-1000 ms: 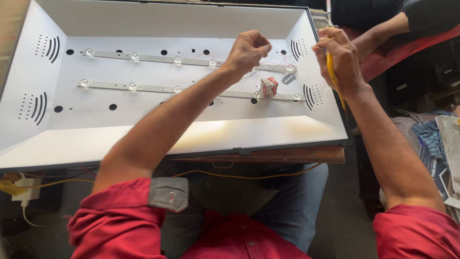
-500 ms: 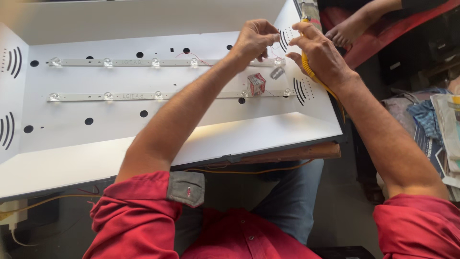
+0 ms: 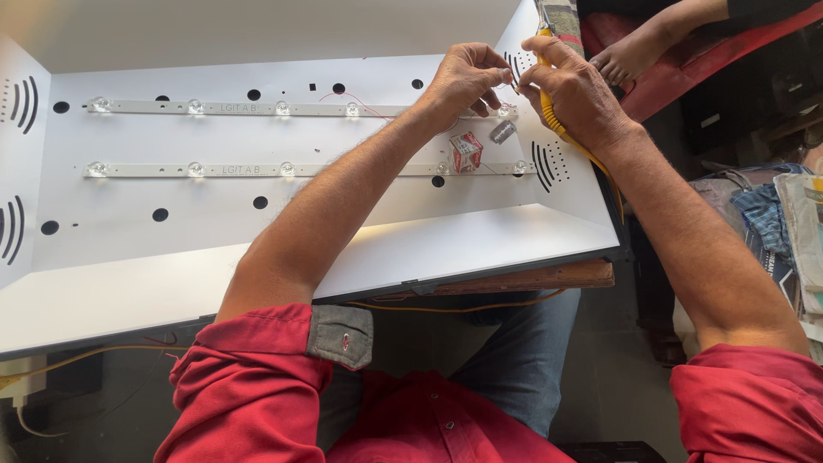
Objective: The person solders wire connections on LED light strips seated inside a disassembled television backlight panel on a workbench. They hold a soldering iron, position wires against the strip terminals, and solder the joints, then reach into a drawer under the bench.
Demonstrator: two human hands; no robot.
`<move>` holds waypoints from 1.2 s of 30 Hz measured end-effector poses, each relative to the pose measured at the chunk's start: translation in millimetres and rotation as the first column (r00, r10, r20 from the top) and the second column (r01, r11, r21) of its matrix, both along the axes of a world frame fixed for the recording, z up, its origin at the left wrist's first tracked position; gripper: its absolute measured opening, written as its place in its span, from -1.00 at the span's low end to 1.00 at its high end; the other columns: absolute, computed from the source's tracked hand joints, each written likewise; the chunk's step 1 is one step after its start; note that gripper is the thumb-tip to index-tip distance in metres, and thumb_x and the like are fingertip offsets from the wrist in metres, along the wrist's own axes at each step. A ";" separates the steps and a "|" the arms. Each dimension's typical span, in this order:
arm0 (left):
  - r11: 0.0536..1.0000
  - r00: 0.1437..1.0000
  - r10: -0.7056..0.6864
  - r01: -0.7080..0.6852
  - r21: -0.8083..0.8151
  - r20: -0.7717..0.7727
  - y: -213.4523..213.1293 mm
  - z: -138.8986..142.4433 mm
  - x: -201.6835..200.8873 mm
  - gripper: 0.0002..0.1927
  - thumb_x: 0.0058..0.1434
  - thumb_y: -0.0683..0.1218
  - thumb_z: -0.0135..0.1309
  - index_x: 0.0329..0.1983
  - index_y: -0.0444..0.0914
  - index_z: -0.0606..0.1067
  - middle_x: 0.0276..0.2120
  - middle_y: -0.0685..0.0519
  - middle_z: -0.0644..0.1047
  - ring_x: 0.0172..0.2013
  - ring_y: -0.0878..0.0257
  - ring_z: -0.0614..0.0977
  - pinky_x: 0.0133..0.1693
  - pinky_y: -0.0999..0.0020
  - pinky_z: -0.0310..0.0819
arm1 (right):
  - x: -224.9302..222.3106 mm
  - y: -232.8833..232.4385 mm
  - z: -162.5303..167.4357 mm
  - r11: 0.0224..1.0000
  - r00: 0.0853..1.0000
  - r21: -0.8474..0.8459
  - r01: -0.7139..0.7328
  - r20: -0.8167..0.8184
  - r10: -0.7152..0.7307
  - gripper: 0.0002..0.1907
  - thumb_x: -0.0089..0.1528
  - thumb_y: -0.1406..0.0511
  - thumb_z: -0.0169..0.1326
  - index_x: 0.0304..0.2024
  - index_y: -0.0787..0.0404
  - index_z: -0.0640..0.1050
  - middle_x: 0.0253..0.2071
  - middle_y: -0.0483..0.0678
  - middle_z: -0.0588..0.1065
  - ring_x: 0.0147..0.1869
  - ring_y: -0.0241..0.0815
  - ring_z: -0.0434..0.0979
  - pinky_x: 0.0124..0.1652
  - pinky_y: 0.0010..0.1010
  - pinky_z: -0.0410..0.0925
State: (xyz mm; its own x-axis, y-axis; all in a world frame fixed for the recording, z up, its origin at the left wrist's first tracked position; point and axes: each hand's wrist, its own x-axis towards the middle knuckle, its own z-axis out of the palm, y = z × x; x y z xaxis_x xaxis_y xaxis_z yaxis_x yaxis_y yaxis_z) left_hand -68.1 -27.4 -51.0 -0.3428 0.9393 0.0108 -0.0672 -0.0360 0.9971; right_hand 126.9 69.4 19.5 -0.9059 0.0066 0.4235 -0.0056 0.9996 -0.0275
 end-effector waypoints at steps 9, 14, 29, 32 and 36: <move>0.999 0.999 0.010 -0.008 -0.037 0.053 4.6 2.7 -1.0 -0.85 0.32 -0.20 0.09 -0.10 -0.38 0.54 -0.31 -0.08 0.66 -0.52 0.33 0.70 -0.57 0.50 0.66 | -5.2 3.6 2.2 0.999 0.999 0.030 -0.025 -0.043 0.026 -0.91 0.41 0.38 0.23 -0.13 0.32 0.62 0.34 0.14 0.42 0.31 0.09 0.56 0.20 -0.21 0.51; 1.000 0.997 0.001 0.001 -0.027 0.071 5.0 3.9 -2.5 -0.84 0.32 -0.21 0.08 -0.09 -0.38 0.53 -0.31 -0.08 0.66 -0.49 0.30 0.74 -0.50 0.47 0.74 | -5.3 4.1 3.0 0.999 0.998 0.044 -0.015 -0.055 0.017 -0.92 0.43 0.39 0.22 -0.12 0.32 0.61 0.34 0.15 0.42 0.33 0.09 0.55 0.20 -0.21 0.50; 0.999 0.998 0.010 -0.007 -0.053 0.059 7.9 -0.1 -4.8 -0.84 0.29 -0.21 0.09 -0.10 -0.37 0.52 -0.30 -0.08 0.66 -0.41 0.25 0.77 -0.42 0.41 0.80 | 0.1 2.1 0.0 0.995 1.000 0.101 -0.001 0.024 -0.002 -0.76 0.38 0.28 0.27 -0.05 0.35 0.63 0.34 0.21 0.40 0.31 0.14 0.54 0.19 -0.19 0.50; 0.999 0.998 0.003 0.000 -0.051 0.058 7.3 0.4 -4.9 -0.84 0.29 -0.21 0.10 -0.10 -0.37 0.52 -0.30 -0.08 0.66 -0.42 0.26 0.77 -0.42 0.41 0.80 | -2.5 3.5 -1.1 0.995 1.000 0.101 0.007 0.027 -0.010 -0.82 0.39 0.31 0.25 -0.10 0.34 0.63 0.34 0.18 0.41 0.32 0.11 0.54 0.21 -0.19 0.50; 0.998 0.999 -0.001 0.004 -0.057 0.048 7.3 1.6 -5.4 -0.85 0.29 -0.21 0.10 -0.11 -0.36 0.52 -0.31 -0.08 0.66 -0.43 0.27 0.76 -0.44 0.42 0.78 | -4.7 6.8 -1.6 0.995 1.000 0.098 -0.004 0.017 0.002 -0.88 0.40 0.34 0.22 -0.16 0.31 0.62 0.34 0.16 0.42 0.33 0.10 0.54 0.21 -0.20 0.50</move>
State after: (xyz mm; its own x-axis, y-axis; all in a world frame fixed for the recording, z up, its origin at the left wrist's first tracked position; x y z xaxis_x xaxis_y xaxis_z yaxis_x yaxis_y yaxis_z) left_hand -73.5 -20.1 -49.4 -0.3394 0.9388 -0.0596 -0.1153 0.0214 0.9931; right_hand 122.2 76.2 17.9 -0.9129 -0.0366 0.4065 -0.0087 0.9975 0.0703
